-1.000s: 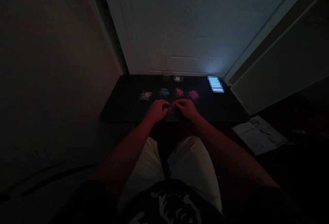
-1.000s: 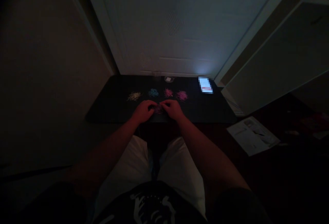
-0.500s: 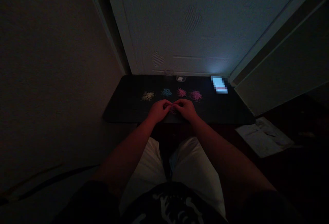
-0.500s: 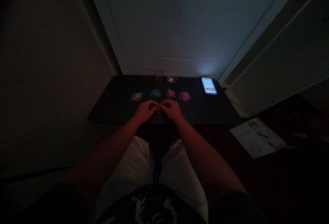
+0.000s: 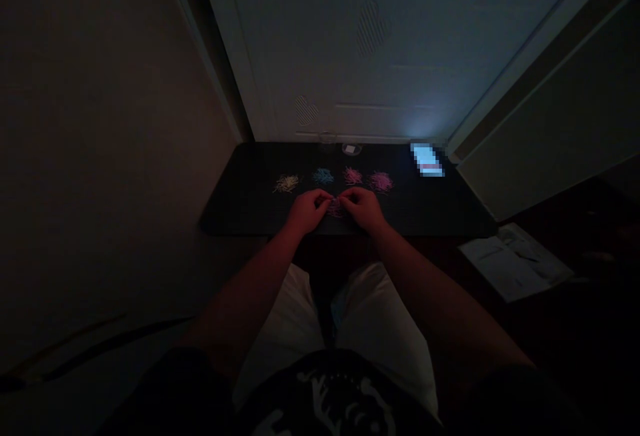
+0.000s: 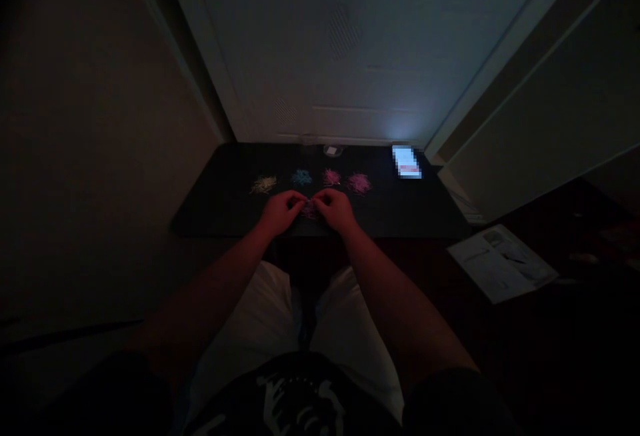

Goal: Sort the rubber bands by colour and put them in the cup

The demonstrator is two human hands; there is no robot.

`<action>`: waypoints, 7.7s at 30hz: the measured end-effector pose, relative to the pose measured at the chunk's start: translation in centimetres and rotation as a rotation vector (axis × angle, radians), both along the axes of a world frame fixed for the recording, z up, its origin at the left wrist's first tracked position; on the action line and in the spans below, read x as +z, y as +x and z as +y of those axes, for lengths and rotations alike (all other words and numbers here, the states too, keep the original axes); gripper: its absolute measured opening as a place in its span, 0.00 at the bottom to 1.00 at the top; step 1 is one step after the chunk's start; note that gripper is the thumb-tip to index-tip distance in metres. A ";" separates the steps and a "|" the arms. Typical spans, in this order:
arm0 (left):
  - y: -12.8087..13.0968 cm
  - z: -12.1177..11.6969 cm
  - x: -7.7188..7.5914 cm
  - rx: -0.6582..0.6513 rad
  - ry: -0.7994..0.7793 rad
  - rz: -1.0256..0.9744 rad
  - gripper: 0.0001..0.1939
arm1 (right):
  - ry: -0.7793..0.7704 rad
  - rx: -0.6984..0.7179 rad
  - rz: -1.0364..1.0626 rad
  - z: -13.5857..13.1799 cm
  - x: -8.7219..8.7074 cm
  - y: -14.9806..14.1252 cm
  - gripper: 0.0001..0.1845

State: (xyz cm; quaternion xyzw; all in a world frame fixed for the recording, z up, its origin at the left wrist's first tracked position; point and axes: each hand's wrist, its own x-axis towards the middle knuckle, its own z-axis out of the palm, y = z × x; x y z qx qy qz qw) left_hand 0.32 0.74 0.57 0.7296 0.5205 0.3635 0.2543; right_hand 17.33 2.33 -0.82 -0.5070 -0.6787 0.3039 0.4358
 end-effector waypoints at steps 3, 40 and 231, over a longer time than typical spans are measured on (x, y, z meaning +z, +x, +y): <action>0.0 0.0 -0.1 0.003 -0.007 0.004 0.09 | 0.001 -0.013 0.031 0.0 -0.2 0.0 0.08; -1.2 1.5 -1.3 0.235 0.019 -0.379 0.15 | 0.304 0.320 -0.609 -1.4 0.9 -2.5 0.34; 0.3 0.5 -0.5 -0.014 -0.041 0.144 0.10 | 0.062 -0.068 -0.521 -0.1 0.0 1.5 0.07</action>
